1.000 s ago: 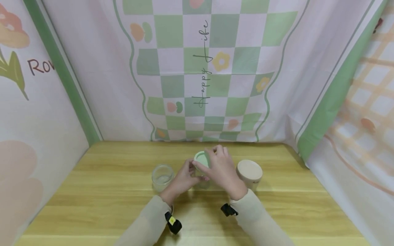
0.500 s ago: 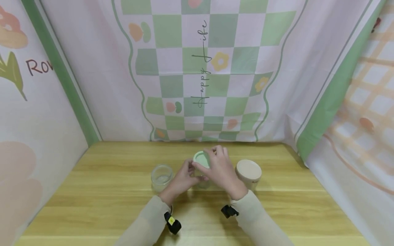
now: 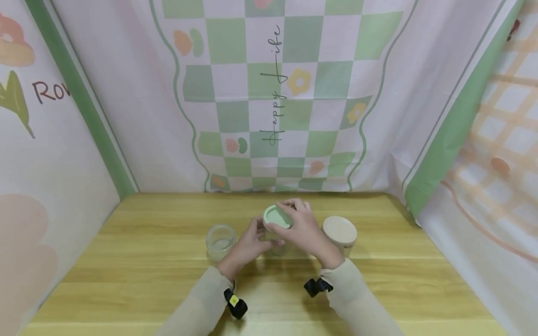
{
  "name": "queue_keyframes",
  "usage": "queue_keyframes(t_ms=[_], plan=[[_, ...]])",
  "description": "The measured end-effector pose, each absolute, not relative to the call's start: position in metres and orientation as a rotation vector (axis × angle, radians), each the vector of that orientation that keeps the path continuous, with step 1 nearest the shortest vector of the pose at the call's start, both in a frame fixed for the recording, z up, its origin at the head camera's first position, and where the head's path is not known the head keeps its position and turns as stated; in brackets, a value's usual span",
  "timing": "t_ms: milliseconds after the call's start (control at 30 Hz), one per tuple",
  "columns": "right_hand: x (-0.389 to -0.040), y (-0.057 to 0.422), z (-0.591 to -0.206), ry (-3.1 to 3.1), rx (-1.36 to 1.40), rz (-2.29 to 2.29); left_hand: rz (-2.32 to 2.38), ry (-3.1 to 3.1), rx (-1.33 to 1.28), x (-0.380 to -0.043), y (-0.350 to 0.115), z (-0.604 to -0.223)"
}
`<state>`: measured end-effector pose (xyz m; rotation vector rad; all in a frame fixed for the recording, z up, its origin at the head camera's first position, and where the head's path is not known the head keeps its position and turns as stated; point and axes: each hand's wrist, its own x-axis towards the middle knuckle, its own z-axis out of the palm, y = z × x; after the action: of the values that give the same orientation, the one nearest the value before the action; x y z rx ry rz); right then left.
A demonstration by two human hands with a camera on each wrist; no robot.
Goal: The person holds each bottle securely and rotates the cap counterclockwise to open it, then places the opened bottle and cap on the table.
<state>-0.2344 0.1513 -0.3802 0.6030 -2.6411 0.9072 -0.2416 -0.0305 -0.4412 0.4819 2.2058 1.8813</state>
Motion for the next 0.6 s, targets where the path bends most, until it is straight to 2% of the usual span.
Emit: queue_keyframes(t_ms=[600], plan=[[-0.2372, 0.1571, -0.3778, -2.692, 0.832, 1.175, 1.864, 2.199, 0.562, -0.2406, -0.0333, -0.4395]])
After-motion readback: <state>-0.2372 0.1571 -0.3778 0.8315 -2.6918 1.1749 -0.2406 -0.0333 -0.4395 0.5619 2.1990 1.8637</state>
